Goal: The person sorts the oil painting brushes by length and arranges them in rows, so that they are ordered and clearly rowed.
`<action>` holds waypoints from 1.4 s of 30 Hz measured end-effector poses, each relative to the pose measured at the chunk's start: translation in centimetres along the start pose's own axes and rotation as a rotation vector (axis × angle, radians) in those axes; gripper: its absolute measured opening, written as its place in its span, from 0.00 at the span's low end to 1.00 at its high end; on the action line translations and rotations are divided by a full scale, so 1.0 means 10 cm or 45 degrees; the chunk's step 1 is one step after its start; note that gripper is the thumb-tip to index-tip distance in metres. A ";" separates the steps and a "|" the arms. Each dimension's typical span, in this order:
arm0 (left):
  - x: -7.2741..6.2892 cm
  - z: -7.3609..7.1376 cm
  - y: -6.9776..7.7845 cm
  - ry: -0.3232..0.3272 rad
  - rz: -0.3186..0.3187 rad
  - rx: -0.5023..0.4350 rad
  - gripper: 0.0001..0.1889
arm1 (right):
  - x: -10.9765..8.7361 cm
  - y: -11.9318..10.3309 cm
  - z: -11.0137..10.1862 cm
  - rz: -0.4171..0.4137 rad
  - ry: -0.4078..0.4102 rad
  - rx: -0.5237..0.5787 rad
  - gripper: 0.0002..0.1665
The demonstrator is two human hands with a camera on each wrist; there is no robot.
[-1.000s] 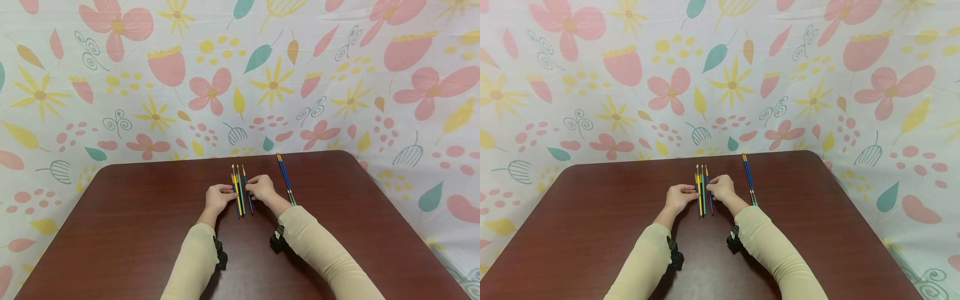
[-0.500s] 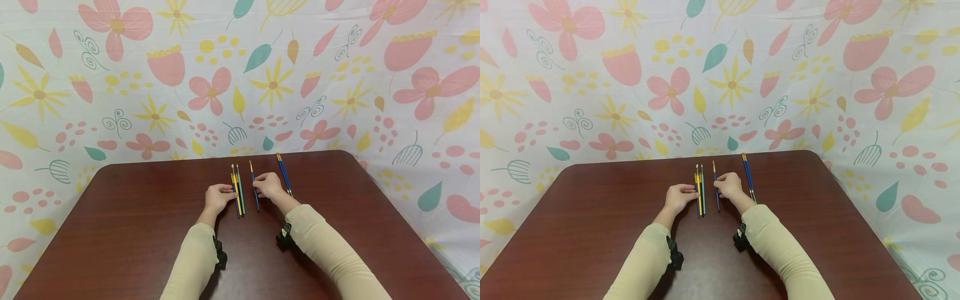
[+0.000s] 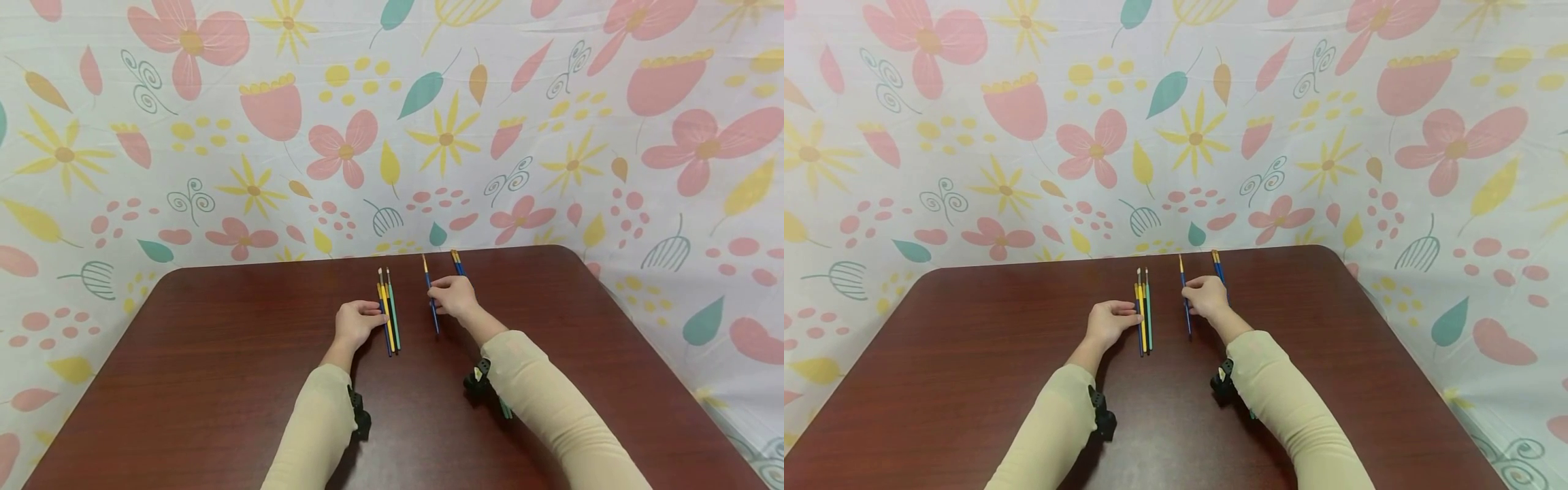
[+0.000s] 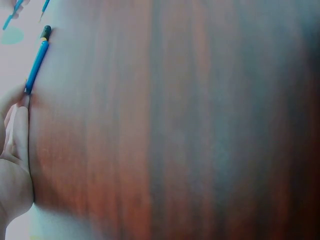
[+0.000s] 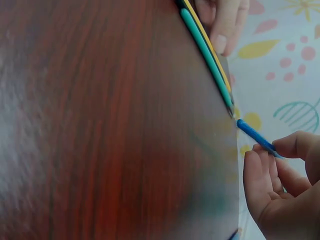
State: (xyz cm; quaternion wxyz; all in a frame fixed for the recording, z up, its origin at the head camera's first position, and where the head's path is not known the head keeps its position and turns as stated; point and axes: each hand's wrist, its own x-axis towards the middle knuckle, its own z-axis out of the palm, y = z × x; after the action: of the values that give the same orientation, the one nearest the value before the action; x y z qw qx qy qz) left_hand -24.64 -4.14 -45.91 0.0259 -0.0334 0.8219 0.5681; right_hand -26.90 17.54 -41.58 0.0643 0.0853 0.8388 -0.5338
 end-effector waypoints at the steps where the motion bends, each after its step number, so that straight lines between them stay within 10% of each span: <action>1: 0.00 0.00 0.00 0.000 0.000 0.000 0.15 | 0.01 0.00 -0.02 -0.006 0.002 0.004 0.21; 42: 0.02 0.01 -0.01 0.002 -0.044 -0.015 0.15 | 0.48 0.31 -0.68 0.052 0.224 -0.126 0.20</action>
State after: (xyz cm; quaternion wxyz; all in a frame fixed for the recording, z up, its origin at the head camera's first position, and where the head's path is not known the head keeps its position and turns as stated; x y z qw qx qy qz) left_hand -24.81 -4.08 -46.03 0.0348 -0.0484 0.8179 0.5722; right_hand -31.02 25.30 -42.39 0.0053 0.1457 0.8646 -0.4808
